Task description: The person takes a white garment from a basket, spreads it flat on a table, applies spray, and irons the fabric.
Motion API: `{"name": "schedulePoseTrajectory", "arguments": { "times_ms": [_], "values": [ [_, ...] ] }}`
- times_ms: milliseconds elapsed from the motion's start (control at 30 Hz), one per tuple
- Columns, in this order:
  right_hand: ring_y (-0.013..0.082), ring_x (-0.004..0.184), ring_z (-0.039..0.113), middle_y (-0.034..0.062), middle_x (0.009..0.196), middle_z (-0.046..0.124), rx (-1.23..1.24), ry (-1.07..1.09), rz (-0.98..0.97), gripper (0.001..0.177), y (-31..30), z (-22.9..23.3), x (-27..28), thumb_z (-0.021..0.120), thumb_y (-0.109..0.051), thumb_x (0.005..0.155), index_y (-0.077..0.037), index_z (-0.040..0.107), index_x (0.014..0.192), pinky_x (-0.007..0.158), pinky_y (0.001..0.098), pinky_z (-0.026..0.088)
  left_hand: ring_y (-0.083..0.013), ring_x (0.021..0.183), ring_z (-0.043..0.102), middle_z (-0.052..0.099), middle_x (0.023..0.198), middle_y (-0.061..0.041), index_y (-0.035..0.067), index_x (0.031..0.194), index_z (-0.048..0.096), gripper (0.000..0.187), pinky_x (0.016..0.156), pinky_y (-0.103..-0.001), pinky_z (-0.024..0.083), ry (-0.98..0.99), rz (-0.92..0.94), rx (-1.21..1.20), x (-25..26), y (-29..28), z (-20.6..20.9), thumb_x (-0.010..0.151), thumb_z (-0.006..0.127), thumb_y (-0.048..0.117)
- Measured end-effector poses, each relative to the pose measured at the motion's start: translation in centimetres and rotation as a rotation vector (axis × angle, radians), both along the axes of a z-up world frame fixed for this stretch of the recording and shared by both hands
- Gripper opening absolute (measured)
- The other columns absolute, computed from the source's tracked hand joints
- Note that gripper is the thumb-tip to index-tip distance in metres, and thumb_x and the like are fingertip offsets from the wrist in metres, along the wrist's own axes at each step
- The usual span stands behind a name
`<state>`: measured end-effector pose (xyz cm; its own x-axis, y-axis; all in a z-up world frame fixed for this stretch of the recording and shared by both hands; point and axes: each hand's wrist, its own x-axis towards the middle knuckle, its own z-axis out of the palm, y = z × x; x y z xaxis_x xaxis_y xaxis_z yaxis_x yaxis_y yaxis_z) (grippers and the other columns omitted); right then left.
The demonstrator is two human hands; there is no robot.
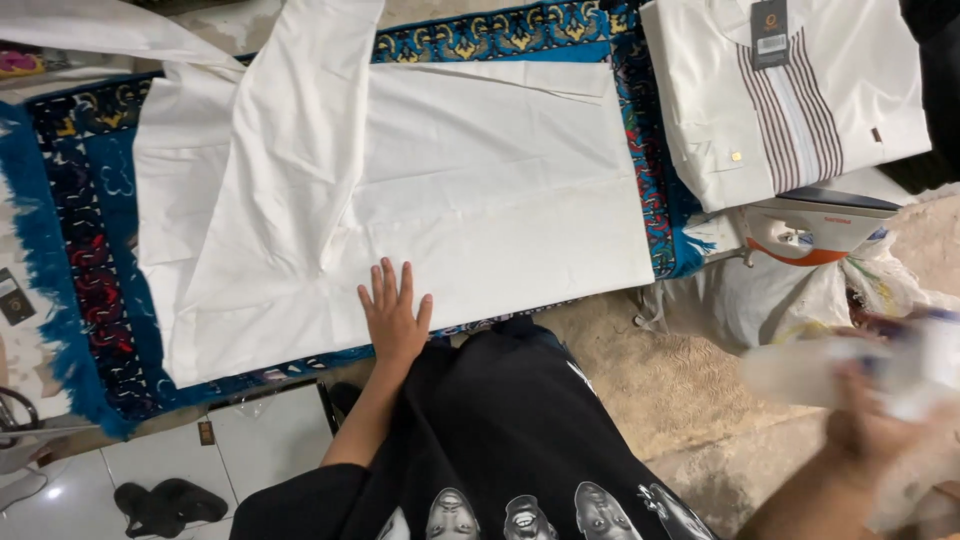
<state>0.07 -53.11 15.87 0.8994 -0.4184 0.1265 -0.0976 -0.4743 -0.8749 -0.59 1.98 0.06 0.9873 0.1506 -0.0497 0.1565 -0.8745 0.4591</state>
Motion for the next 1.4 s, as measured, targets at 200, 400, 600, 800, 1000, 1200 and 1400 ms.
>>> {"name": "schedulePoseTrajectory", "arguments": {
  "times_ms": [200,400,600,800,1000,1200,1400],
  "values": [
    [0.0319,0.109,0.072,0.0117,0.112,0.078,0.067,0.363,0.382,0.053,20.7,-3.5,-3.9,0.098,-0.009,0.059,-0.008,0.079,0.109,0.101,0.0477,0.049,-0.0326,0.159,0.010,0.016,0.172,-0.015,0.017,0.163,0.034,0.062,0.123,-0.059,-0.006,-0.034,-0.183,0.098,-2.5,3.5,-0.1,0.107,0.047,0.040],
    [0.0134,0.091,0.072,-0.0089,0.095,0.078,-0.020,0.586,0.194,0.043,23.9,-8.3,-7.3,0.099,-0.032,0.062,-0.027,0.082,0.101,0.082,0.0327,0.050,-0.0282,0.159,0.012,0.018,0.172,-0.012,0.017,0.164,0.034,0.060,0.124,-0.053,-0.006,-0.107,-0.239,0.099,-4.6,8.5,0.8,0.109,0.044,0.040],
    [0.0201,0.087,0.066,0.0097,0.091,0.073,0.189,0.412,-0.030,0.039,28.2,-6.2,-6.8,0.091,-0.013,0.071,-0.011,0.078,0.107,0.084,0.0356,0.050,-0.0295,0.159,0.011,0.020,0.172,-0.013,0.015,0.163,0.036,0.059,0.124,-0.055,-0.005,-0.045,-0.163,0.067,-6.8,15.5,0.3,0.110,0.044,0.038],
    [0.0287,0.094,0.073,0.0134,0.097,0.077,0.152,0.438,0.260,0.053,35.6,-6.1,-7.8,0.100,-0.017,0.059,-0.007,0.079,0.106,0.085,0.0410,0.050,-0.0350,0.159,0.011,0.026,0.171,-0.016,0.008,0.163,0.036,0.064,0.120,-0.060,-0.009,0.041,0.273,0.207,-10.0,24.4,-0.2,0.108,0.044,0.040],
    [0.0377,0.103,0.073,0.0146,0.103,0.079,0.081,0.490,0.640,0.048,44.8,-5.5,-7.5,0.094,-0.016,0.059,-0.006,0.080,0.104,0.090,0.0465,0.053,-0.0493,0.148,0.023,0.014,0.167,-0.030,-0.007,0.163,0.016,0.077,0.122,-0.064,0.008,-0.002,0.730,0.167,-13.1,29.2,-1.1,0.108,0.054,0.031],
    [0.0319,0.090,0.076,0.0064,0.093,0.082,0.043,0.539,0.956,0.038,52.7,-3.8,-5.8,0.090,-0.017,0.058,-0.013,0.084,0.095,0.082,0.0428,0.058,-0.0333,0.094,0.063,0.057,0.102,-0.007,0.010,0.117,0.064,0.048,0.082,-0.045,0.048,-0.072,0.926,-0.131,-16.0,32.5,-3.9,0.092,0.081,0.047],
    [0.0354,0.088,0.076,0.0090,0.092,0.081,0.055,0.469,1.215,0.040,57.3,-3.8,-5.9,0.090,-0.023,0.060,-0.011,0.082,0.097,0.079,0.0443,0.058,-0.0232,0.094,0.069,0.064,0.100,-0.005,0.012,0.109,0.074,0.033,0.083,-0.040,0.057,0.194,0.983,-0.714,-15.1,34.7,0.7,0.091,0.083,0.037]
  ]
}}
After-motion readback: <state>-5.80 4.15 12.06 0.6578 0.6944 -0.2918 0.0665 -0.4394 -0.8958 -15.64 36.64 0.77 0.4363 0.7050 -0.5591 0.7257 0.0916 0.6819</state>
